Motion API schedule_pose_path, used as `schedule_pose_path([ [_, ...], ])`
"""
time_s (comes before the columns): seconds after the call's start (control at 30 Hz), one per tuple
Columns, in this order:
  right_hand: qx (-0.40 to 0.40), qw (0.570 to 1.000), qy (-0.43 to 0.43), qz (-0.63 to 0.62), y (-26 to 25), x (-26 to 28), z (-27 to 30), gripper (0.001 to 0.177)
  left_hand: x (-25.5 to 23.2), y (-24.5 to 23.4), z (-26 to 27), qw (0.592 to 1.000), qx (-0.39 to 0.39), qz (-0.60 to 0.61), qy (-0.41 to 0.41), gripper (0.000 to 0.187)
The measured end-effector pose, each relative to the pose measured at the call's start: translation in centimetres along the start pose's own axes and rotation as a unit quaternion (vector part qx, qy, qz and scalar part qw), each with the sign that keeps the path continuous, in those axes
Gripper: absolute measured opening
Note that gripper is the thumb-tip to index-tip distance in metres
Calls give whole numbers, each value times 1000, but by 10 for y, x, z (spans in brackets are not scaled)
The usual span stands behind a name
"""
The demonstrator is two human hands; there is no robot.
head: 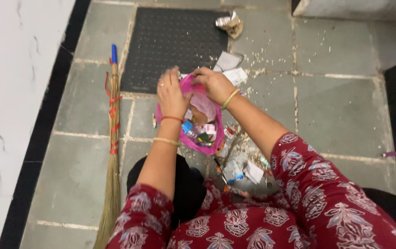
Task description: The person sits on a tiled floor and sorts various trash items, including papers, plastic bottles, and wrappers, into a pink plastic bag and a large woven sack. They fold papers and place them into the bag, then transfer other debris into the sack. Finally, they pick up a broom and sweep the remaining debris on the floor.
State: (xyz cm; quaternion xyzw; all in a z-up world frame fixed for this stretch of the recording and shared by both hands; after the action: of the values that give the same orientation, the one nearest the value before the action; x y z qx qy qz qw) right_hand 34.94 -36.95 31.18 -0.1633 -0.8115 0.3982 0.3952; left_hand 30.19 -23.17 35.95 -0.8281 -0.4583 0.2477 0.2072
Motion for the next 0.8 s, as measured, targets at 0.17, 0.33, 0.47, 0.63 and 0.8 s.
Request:
schedule_pose_path([
  [0.17,-55,997,44,-44,-20,-4,29,38,81,113,61,924,243,120,-271,28],
  [0.33,-47,965,250,-69,-30,-80,121,47,113,102,41,952,123,100,-262,39],
  [0.47,286,931,206,90,58,-99,190,99,126,75,26,938,82,122,-313,40],
  [0.63,456,872,82,154,153,-63,237,97,114,68,29,929,79,188,-307,37],
  [0.8,568,815,-62,98,228,-12,280,93,103,74,32,917,112,243,-294,39],
])
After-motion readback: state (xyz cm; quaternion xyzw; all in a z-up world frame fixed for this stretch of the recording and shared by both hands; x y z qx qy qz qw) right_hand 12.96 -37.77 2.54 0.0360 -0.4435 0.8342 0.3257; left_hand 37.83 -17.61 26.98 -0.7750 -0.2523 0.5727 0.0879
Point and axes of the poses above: each hand's wrist, its own z-axis away from the middle knuckle, its own y-axis out of the palm, x = y × z, the point moved 8 cm from there along -z, towards the middle knuckle, and after that the axes turned 2 degrees about x, right-handed, at the moved point
